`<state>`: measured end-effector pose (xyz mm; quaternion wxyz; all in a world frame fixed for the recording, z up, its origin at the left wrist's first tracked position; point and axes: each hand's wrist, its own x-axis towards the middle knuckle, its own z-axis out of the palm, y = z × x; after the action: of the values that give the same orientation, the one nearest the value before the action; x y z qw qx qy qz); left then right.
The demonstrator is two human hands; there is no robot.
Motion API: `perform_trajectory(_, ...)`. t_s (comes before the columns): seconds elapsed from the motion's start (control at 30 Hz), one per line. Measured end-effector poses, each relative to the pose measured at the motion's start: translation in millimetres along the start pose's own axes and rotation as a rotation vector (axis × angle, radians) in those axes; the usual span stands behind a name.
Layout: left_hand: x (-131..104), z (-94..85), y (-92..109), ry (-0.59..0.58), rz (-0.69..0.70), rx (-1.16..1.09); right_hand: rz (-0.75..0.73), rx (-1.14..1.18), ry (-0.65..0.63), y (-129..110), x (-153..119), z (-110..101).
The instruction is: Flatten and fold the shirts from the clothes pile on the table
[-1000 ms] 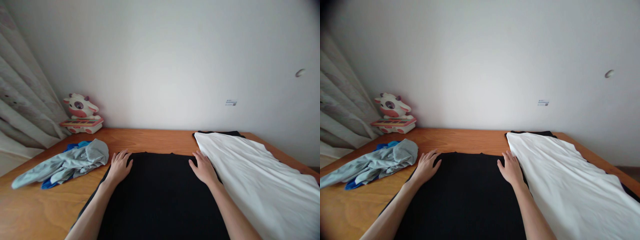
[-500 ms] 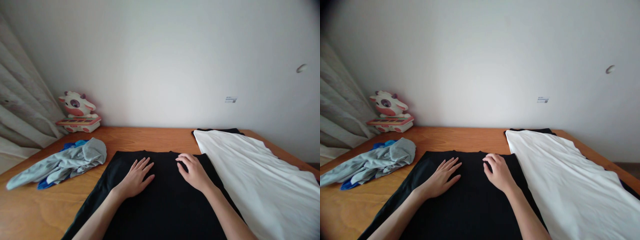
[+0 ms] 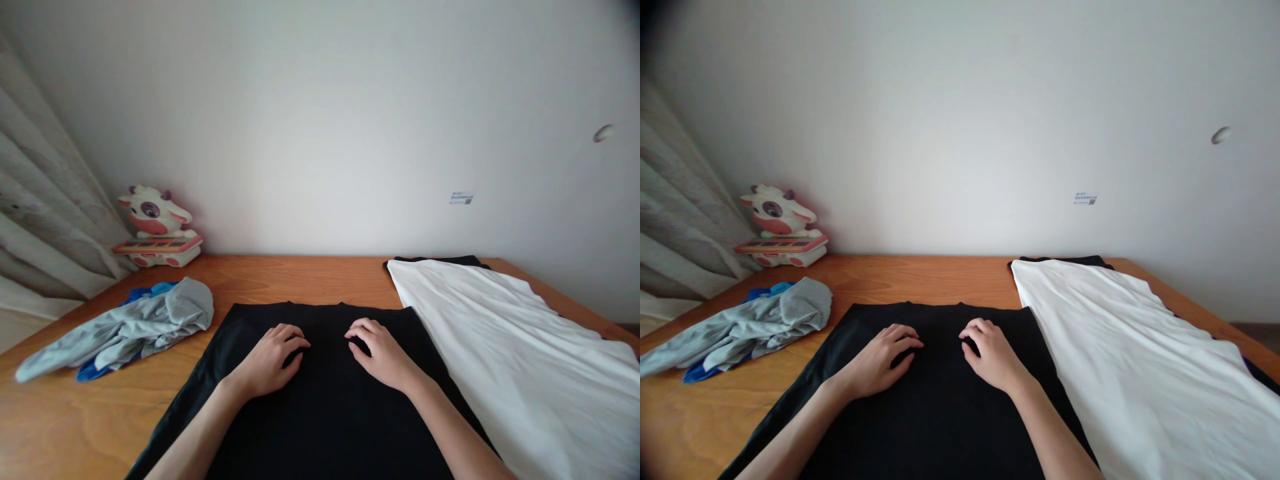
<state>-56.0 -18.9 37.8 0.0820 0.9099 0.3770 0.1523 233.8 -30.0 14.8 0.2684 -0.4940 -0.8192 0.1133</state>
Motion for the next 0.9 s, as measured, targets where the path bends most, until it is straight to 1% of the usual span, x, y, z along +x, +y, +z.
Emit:
perform_trajectory(0.07, -0.5, -2.2, -2.8, -0.008, -0.030, 0.036, -0.010, -0.042, -0.001, -0.3, -0.3, 0.5)
perform_trajectory(0.17, -1.4, -3.7, -7.8, 0.011, -0.117, 0.092, -0.014, -0.094, 0.005, 0.7, -0.5, 1.3)
perform_trajectory(0.23, -2.2, -4.4, -9.9, 0.014, -0.146, 0.101, -0.014, -0.116, 0.010, 0.4, -0.4, 0.8)
perform_trajectory(0.3, -3.2, -5.9, -9.7, -0.003, -0.132, 0.083, -0.021, -0.129, 0.010, -2.5, -0.2, -1.4)
perform_trajectory(0.47, -5.6, -10.5, -2.9, -0.057, -0.010, 0.002, -0.099, -0.102, 0.013, -19.0, 0.0, -8.4)
perform_trajectory(0.57, -6.0, -12.0, 0.5, -0.072, 0.022, -0.026, -0.104, -0.063, -0.038, -25.0, -1.0, -7.4)
perform_trajectory(0.63, -5.6, -13.3, 1.6, -0.051, 0.029, -0.028, -0.083, -0.046, -0.087, -24.8, -2.0, -5.2)
perform_trajectory(0.77, -4.7, -16.5, 1.8, 0.060, 0.027, -0.035, -0.048, -0.027, -0.122, -21.6, -3.6, -3.8)
perform_trajectory(0.83, -4.6, -16.8, 1.0, 0.052, 0.010, -0.032, -0.040, -0.013, -0.122, -21.7, -3.7, -4.6)
perform_trajectory(0.9, -4.7, -15.6, 0.1, -0.002, -0.015, -0.015, -0.035, 0.003, -0.108, -22.9, -3.4, -4.9)
